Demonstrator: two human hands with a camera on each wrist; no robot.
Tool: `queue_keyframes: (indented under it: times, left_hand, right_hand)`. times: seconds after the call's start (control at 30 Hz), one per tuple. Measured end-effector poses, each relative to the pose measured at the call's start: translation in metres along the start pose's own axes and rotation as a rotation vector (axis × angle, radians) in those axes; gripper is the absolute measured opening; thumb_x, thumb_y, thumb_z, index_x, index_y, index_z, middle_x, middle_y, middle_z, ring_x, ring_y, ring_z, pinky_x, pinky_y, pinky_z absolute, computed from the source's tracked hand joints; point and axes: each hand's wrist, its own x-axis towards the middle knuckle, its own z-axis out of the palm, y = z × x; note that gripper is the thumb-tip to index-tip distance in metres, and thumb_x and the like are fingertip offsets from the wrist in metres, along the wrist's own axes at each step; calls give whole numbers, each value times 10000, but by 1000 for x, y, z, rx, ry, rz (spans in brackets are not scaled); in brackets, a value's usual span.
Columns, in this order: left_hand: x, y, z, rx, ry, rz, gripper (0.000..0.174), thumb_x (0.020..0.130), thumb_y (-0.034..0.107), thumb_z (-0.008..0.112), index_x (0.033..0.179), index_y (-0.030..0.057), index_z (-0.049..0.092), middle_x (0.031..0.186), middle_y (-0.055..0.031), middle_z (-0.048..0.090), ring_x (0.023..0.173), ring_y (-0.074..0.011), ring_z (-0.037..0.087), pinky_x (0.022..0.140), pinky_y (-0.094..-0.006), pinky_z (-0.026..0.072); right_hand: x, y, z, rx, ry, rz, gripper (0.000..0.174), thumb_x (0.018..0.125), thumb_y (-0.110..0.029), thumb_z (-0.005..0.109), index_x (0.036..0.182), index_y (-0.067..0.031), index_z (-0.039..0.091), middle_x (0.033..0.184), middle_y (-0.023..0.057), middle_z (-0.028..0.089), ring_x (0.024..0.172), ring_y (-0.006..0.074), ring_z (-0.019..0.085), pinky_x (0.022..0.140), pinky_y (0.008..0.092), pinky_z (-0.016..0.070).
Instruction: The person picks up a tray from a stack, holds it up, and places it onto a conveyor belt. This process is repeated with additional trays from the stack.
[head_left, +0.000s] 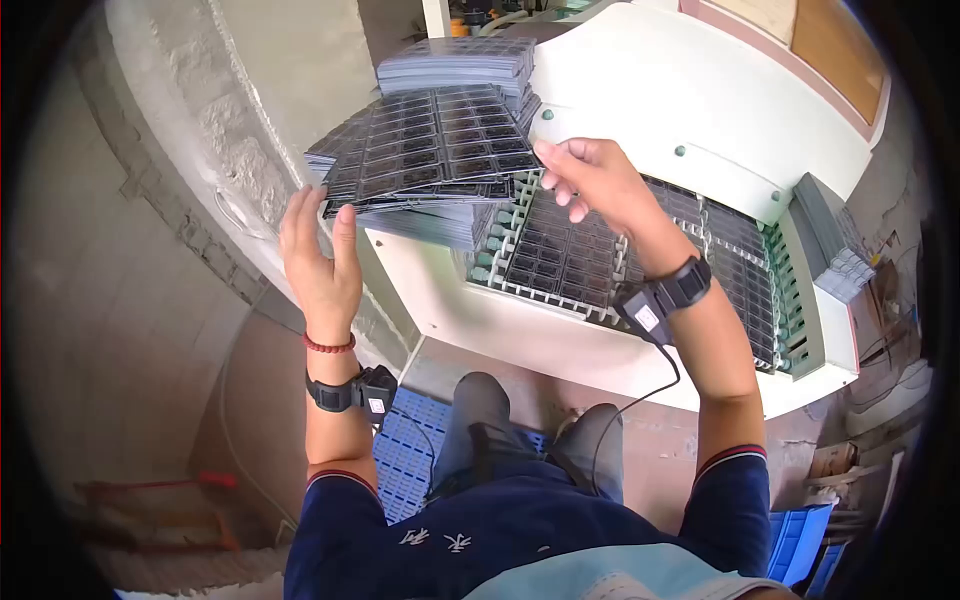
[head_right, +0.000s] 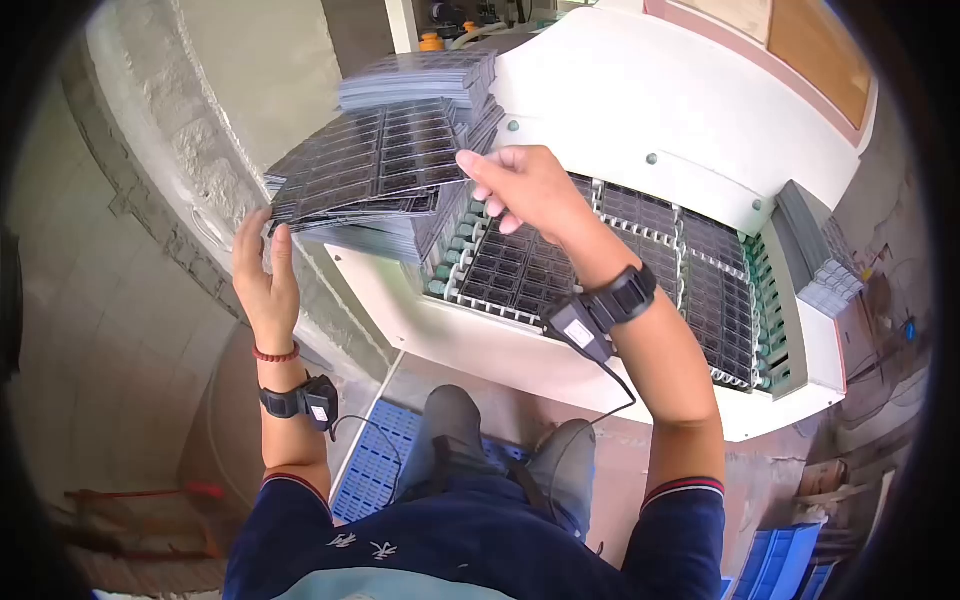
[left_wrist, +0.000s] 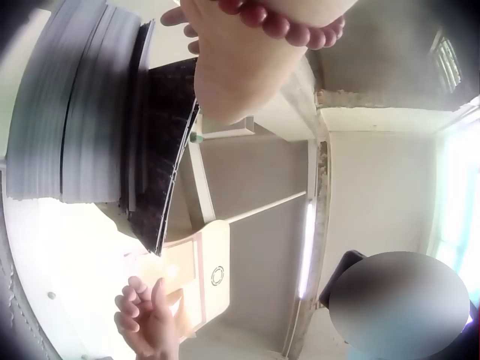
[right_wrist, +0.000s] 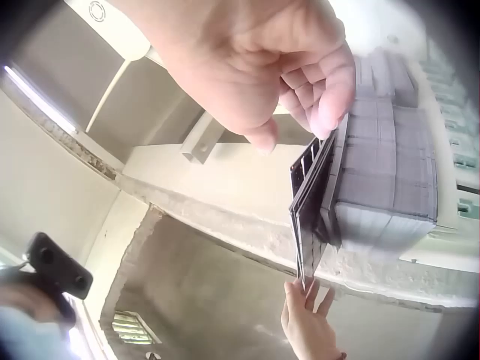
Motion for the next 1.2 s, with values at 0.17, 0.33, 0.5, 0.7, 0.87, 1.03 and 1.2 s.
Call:
queue_keyframes:
  times: [0.17,0.33,0.5,0.7,0.87,1.03,1.2]
  left_hand:
    - [-5,12,-1,258,-12,302,313,818,225,589,1048,16,557,1226,-188,434,1220,-386,301,975,-451,277]
    - [-12,22,1,273,-7,356,313,813,214,591,1066,34,556,1264,-183,396,1237,-397,269,988,-449,257]
    - [-40,20,-1,-74,75,381,396,844,179,523,1165,-39,447,1300,-239,315,1220,-384,310,977,-450,285]
    - [-121,1,21,-921,-542,-301,440,894,279,450,1185,-45,388,1187,-194,436,1051,-300,493,835,-414,465]
    - [-188,-11,43,-1295,-928,-817,512,925,361,339,1221,-57,355,1191,-188,464,1070,-314,496,825,-442,474]
    - [-215,6,49,-1597,-1066,-1357,535,940,356,215,1257,-65,309,1231,-205,439,1112,-341,463,861,-495,443]
    - [-227,-5,42,-1470,-1017,-1440,463,940,279,235,1269,-38,312,1221,-199,454,1063,-331,508,794,-484,498]
  right_hand:
    - [32,-3,14,137,-68,167,386,768,-289,664,881,64,556,707,75,563,543,104,527,412,198,441]
    - [21,-5,12,367,-18,221,297,784,-215,650,877,52,558,695,61,565,509,98,515,399,203,427]
    - [-21,18,-16,536,89,165,247,810,-176,613,886,55,566,686,64,586,455,87,504,391,196,420]
    - [-136,85,-50,784,199,-18,187,838,-108,558,892,71,560,732,115,615,461,115,554,370,195,470]
    - [-226,140,-22,632,495,-16,86,829,-73,569,799,6,551,731,66,613,541,88,556,415,209,434]
    - [-271,187,13,568,473,163,78,845,-82,553,834,-4,561,703,45,608,535,72,541,426,202,426]
    - [-268,203,29,621,433,223,90,852,-73,539,872,11,561,713,53,612,549,82,555,436,208,441]
